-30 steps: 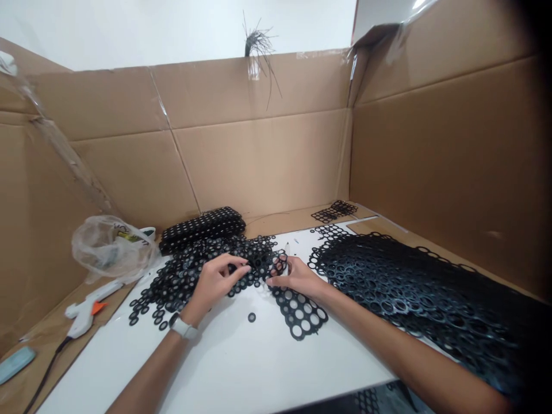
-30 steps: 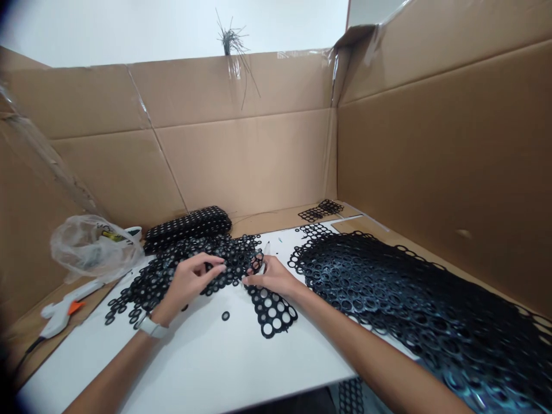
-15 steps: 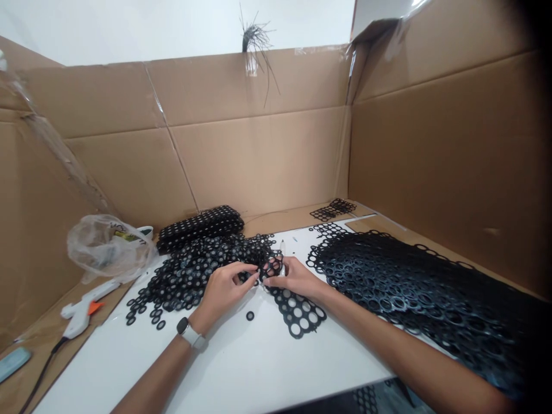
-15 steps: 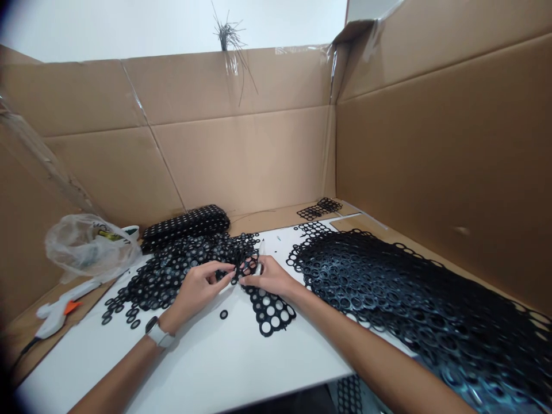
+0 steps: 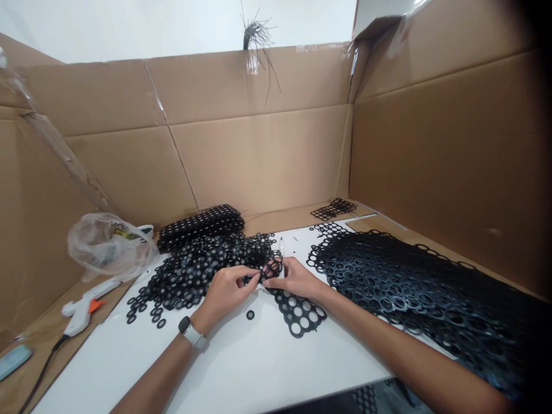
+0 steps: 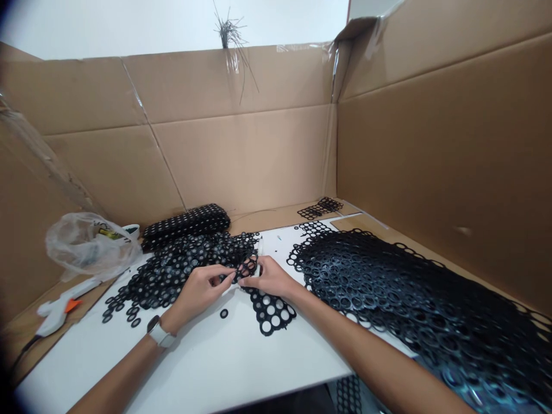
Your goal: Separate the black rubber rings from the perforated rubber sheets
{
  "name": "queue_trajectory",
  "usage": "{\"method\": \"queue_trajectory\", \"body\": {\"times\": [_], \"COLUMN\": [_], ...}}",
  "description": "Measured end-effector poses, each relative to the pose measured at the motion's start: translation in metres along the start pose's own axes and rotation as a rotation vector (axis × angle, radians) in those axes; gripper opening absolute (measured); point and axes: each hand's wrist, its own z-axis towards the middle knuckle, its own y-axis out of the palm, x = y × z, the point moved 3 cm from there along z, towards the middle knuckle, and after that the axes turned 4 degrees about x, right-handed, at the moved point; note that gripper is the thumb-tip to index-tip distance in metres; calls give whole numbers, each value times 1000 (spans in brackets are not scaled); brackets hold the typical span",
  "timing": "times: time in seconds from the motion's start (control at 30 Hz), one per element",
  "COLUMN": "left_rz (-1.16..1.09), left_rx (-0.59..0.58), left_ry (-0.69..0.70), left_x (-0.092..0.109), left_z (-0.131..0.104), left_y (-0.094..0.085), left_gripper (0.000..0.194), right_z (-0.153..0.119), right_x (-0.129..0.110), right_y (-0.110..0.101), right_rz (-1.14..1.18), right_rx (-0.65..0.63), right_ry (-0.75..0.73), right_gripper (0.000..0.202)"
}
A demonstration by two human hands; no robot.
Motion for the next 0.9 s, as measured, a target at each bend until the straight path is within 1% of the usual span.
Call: {"method": "queue_trajectory", "body": {"times": [0.1,0.23,0.33,0.4,0.5,0.53,0.6,0.67,0.7,0.77,0.83,0.9], "left_rz": [9,22,-13,-26,11,56,223,349,381,375,311,221], "left_rx": [13,75,118,178,295,322,373,358,341,314,290,235], "left_ry": [4,-22,-82,-140,-234,-253,-262,-220,-188,-116,-30,60], "left_x": [3,7,2,-11,-40,-50,-65,-70,-69,-59,-42,-23], "left_z": [0,3,6,8,10,10,9,9,9,10,10,9], "left_y": [1,0,-4,-14,-40,-49,-66,-74,-75,-69,-58,-43], "left_gripper": [20,17,18,21,28,28,25,21,20,21,23,23], "right_z": [-1,-2,0,2,3,3,2,1,1,0,1,2], "right_x": [-5,-7,-2,4,13,15,15,13,11,8,7,7], "right_y": [1,2,-1,-6,-12,-14,-17,-18,-17,-16,-16,-16], "right_rz": [3,7,15,19,33,34,31,19,12,-3,-11,-5], "right_rx": [-17,-17,11,43,49,45,40,12,-17,-63,-56,-24], "right_ry": [5,26,44,55,94,112,142,154,150,134,118,110], "right_gripper": [32,35,39,42,48,50,50,49,47,42,39,39]}}
